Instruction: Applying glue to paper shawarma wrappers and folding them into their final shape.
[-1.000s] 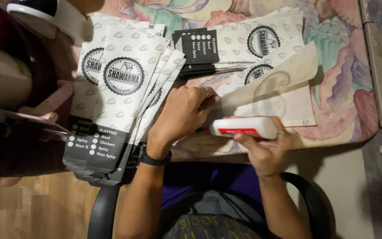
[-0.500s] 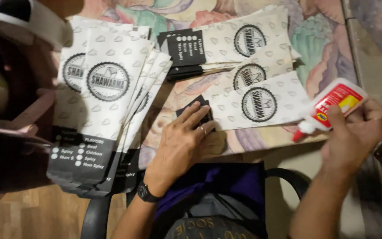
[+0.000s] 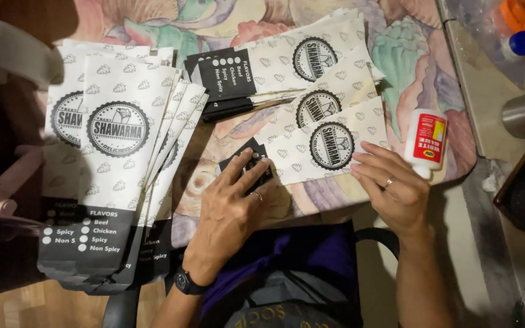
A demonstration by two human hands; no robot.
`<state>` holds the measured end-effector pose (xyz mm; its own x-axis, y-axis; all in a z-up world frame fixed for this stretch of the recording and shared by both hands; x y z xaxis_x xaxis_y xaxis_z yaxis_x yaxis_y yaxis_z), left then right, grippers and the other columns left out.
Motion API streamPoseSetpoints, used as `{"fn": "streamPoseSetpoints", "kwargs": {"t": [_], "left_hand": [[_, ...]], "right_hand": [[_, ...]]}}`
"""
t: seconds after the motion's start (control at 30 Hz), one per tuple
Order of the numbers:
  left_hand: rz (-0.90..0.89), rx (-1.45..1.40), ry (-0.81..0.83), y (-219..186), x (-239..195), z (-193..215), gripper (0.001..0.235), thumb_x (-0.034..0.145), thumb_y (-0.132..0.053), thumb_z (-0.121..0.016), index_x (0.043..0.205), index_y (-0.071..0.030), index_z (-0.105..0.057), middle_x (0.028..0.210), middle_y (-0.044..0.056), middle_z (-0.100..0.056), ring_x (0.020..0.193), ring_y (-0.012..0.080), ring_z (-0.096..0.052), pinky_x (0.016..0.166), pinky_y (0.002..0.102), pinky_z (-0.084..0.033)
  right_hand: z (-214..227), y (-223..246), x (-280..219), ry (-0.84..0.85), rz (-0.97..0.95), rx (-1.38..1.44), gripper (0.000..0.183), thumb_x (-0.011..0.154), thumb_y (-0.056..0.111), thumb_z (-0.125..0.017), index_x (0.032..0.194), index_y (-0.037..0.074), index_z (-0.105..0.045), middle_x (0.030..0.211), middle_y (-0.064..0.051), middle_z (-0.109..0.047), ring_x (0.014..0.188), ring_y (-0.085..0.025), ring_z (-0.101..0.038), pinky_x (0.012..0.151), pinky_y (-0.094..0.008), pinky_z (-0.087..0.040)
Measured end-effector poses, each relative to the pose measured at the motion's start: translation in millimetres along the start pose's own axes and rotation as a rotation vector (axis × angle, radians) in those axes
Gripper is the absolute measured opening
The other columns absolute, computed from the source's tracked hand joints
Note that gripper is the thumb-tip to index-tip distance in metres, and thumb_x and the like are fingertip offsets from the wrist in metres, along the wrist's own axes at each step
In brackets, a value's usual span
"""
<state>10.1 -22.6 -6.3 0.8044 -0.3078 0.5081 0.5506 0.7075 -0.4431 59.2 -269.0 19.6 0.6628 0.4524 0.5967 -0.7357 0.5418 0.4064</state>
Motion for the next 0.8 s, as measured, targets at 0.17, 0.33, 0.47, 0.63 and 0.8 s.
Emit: {"fn": "streamPoseSetpoints", "kwargs": {"t": [0.17, 0.33, 0.47, 0.63, 0.8], "left_hand": [[0.012, -0.007, 0.010, 2, -4, -3, 0.019, 0.098, -0.014, -0.071, 0.115, -0.006, -0.076, 0.135, 0.018, -0.068, 0.134, 0.0467, -0.056, 0.096, 0.056, -0.060], [-0.009, 0.012, 0.025, 1, -3, 0, 0.014, 0.099, -0.006, -0.065, 0.103, -0.001, -0.078, 0.133, 0.020, -0.068, 0.134, 0.0475, -0.054, 0.093, 0.055, -0.060], [0.005, -0.007, 0.057, -1, -4, 2, 0.020, 0.098, -0.004, -0.067, 0.116, -0.002, -0.076, 0.137, 0.020, -0.066, 0.137, 0.0466, -0.052, 0.106, 0.054, -0.055], [-0.025, 0.024, 0.157, 0, -12, -7, 0.045, 0.096, 0.002, -0.065, 0.139, -0.011, -0.061, 0.149, 0.024, -0.054, 0.145, 0.0504, -0.040, 0.121, 0.059, -0.036], [-0.064, 0.020, 0.149, -3, -11, -5, 0.040, 0.100, -0.008, -0.067, 0.139, -0.008, -0.062, 0.152, 0.025, -0.050, 0.145, 0.0528, -0.039, 0.123, 0.061, -0.034]], "right_hand": [[-1, 0, -2, -0.028, -0.022, 0.031, 0.014, 0.085, -0.022, -0.078, 0.094, -0.011, -0.075, 0.101, -0.025, -0.075, 0.104, -0.045, -0.074, 0.093, -0.044, -0.063], [-2, 1, -4, -0.038, -0.012, 0.014, 0.012, 0.088, -0.021, -0.077, 0.095, -0.011, -0.075, 0.102, -0.025, -0.074, 0.103, -0.044, -0.074, 0.094, -0.045, -0.062], [-2, 5, -1, -0.037, -0.017, -0.021, 0.009, 0.090, -0.020, -0.075, 0.093, -0.010, -0.074, 0.101, -0.023, -0.074, 0.100, -0.040, -0.074, 0.094, -0.044, -0.061], [-18, 19, 16, -0.045, -0.052, -0.040, 0.009, 0.090, -0.017, -0.071, 0.093, -0.010, -0.073, 0.102, -0.024, -0.074, 0.098, -0.037, -0.072, 0.093, -0.044, -0.058], [-74, 37, 31, 0.323, 0.065, -0.085, 0.054, 0.100, 0.014, -0.072, 0.148, 0.002, -0.051, 0.156, -0.019, -0.049, 0.148, -0.035, -0.046, 0.128, -0.048, -0.033]]}}
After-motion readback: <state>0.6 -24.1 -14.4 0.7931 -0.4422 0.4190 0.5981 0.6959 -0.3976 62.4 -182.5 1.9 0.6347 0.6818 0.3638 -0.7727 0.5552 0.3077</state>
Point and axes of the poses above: each hand's wrist, its own x-axis towards the middle knuckle, its own z-axis out of the back of the hand, y = z × x, the point moved 5 cm from there along x, towards the middle knuckle
